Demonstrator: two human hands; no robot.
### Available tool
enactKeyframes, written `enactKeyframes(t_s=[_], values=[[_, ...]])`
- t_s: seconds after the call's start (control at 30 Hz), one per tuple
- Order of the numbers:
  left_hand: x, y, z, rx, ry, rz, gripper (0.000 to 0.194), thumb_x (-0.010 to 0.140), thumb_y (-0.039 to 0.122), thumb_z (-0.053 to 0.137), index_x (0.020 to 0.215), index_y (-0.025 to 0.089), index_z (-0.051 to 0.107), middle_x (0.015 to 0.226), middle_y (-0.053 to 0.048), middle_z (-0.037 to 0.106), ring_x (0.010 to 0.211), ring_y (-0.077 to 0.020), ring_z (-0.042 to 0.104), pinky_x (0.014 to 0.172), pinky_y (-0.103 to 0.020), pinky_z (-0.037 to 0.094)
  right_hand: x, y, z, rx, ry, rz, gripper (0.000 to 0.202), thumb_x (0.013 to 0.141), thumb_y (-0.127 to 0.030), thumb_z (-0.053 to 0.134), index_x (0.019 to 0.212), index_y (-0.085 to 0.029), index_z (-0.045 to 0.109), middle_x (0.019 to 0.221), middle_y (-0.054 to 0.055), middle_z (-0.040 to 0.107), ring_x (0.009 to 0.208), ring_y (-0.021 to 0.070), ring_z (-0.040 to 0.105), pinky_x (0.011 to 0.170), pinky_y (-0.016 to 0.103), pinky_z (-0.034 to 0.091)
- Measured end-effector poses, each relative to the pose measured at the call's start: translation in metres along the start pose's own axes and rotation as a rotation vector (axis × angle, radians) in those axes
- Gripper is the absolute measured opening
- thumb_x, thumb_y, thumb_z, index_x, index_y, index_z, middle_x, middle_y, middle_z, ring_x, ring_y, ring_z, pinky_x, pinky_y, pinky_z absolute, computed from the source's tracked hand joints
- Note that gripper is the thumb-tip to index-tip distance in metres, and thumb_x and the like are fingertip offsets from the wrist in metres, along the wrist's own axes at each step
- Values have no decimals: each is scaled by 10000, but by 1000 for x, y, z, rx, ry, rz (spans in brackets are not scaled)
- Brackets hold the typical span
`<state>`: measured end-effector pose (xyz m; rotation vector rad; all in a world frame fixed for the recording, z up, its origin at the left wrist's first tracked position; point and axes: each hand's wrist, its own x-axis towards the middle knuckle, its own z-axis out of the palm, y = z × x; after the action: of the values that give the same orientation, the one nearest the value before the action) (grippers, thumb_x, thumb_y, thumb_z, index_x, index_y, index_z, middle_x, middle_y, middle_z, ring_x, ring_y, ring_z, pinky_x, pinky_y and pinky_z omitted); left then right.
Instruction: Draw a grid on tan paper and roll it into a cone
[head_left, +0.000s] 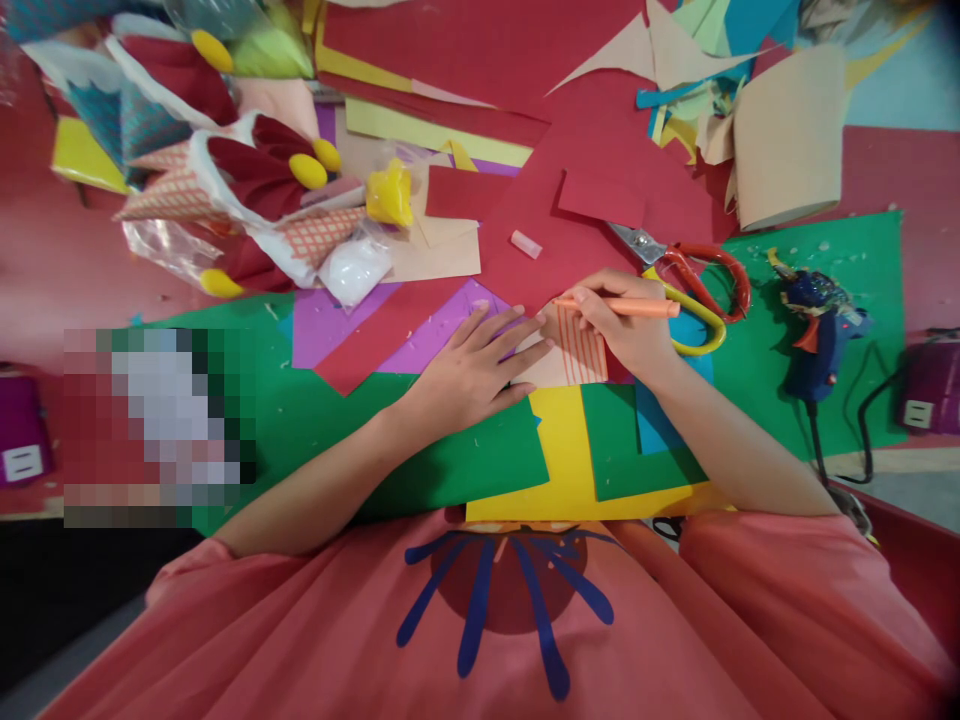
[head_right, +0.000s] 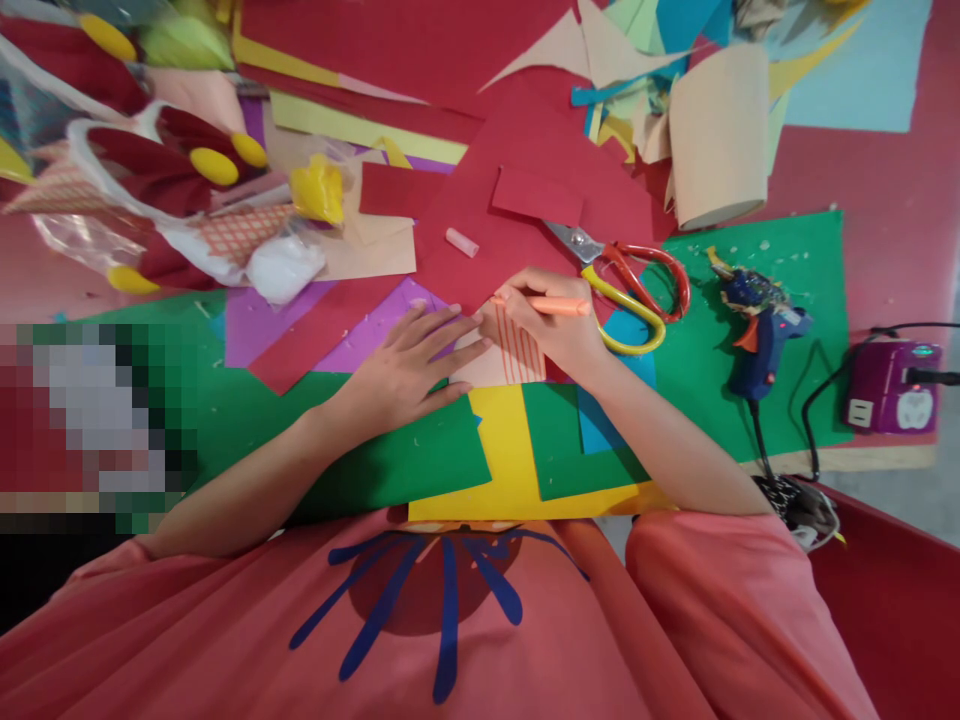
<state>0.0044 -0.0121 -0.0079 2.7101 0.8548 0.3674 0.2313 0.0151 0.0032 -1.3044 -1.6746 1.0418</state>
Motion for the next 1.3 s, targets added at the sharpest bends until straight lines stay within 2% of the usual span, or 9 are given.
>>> enactKeyframes(t_s=[0.3,0.47,0.7,0.93,1.1,1.2,1.3], values=[[0,0,0,26,20,15,478,994,429,399,1407,194,453,1452,-135,489,1352,-326,443,1113,-551,348,1,-2,0,-32,-8,19,234,891,-321,557,772,-158,675,704,3,685,595,87,589,565,229,426],[0,0,0,-21,-14,-15,493,997,436,385,1455,251,389,1490,-105,451,1388,-304,401,1144,-547,306,1,-3,-1,-34,-26,19,266,882,-350,567,751,-151,685,658,1,670,569,90,575,536,228,405],[0,0,0,-14,-5,-13,473,996,443,383,1407,219,455,1471,-117,473,1375,-312,418,1134,-549,325,1,-4,-1,-26,-7,11,259,895,-349,556,749,-167,668,678,-1,671,575,87,572,549,229,415],[0,0,0,-35,-29,-35,472,994,444,389,1415,237,447,1481,-110,462,1387,-301,404,1148,-555,297,2,-4,0,-46,-16,23,258,886,-354,557,745,-165,662,655,-3,660,545,87,542,526,233,396],[0,0,-1,-22,-14,-17,474,995,440,389,1421,237,435,1488,-107,453,1390,-305,399,1144,-549,307,1,-2,-2,-15,-45,10,253,858,-316,583,675,-157,656,585,-11,623,513,82,515,496,232,371],[0,0,-1,-16,6,-9,476,996,427,395,1428,229,421,1484,-114,457,1392,-303,396,1140,-534,319,0,-3,-3,25,2,18,241,865,-303,576,686,-163,657,603,-8,636,521,84,534,509,233,400],[0,0,-1,-23,21,-35,476,993,436,394,1409,210,441,1499,-137,427,1402,-306,378,1138,-525,325,-3,-3,-3,42,90,32,255,896,-362,555,762,-182,675,645,-6,652,562,98,580,529,239,447]])
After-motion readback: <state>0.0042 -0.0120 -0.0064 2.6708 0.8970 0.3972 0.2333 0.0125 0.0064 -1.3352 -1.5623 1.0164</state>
